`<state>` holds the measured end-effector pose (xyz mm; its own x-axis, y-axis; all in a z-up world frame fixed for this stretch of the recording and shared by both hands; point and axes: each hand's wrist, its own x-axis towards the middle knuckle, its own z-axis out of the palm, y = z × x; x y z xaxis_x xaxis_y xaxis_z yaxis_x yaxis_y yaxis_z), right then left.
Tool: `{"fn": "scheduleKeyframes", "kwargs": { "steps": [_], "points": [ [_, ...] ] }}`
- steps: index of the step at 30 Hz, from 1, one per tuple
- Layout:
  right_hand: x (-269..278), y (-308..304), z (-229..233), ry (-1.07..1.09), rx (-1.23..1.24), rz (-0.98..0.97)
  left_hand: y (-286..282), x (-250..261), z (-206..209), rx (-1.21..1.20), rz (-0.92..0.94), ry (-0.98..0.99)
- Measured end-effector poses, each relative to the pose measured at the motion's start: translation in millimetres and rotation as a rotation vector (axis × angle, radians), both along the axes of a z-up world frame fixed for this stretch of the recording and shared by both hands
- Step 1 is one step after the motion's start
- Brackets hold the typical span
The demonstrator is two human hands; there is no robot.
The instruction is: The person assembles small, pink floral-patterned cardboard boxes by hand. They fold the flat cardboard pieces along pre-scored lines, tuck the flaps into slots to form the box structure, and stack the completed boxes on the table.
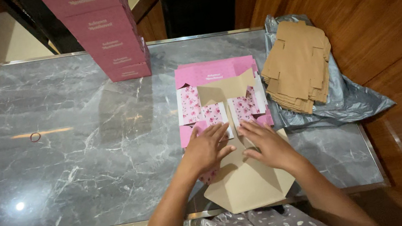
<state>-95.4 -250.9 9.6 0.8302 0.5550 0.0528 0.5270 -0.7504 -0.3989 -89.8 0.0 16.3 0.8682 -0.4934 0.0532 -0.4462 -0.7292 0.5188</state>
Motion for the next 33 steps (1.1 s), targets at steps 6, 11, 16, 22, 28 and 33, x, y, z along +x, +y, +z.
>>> {"fn": "scheduleKeyframes", "kwargs": {
  "steps": [6,11,16,22,28,33],
  "points": [
    [-1.6,-40.5,-4.5,-0.135,0.394,-0.307,-7.3,8.3,-12.8,0.097,0.062,0.004],
    [-2.3,-77.0,-38.1,0.088,0.8,-0.483,-0.1,38.7,-14.8,0.117,0.092,-0.099],
    [-15.7,-70.8,-66.8,0.474,1.005,-0.477,4.1,54.6,4.2,0.08,0.168,0.07],
    [-21.8,-35.1,-47.4,0.359,1.064,-0.391,17.5,65.2,-6.7,-0.455,0.145,0.238],
    [-26.7,-24.8,-5.6,0.258,0.595,-0.297,21.2,51.8,-24.6,-1.393,0.462,0.205],
    [-11.9,-17.1,22.2,0.144,0.265,-0.071,-2.9,4.8,-14.2,-1.749,0.692,0.188]
  ]
}}
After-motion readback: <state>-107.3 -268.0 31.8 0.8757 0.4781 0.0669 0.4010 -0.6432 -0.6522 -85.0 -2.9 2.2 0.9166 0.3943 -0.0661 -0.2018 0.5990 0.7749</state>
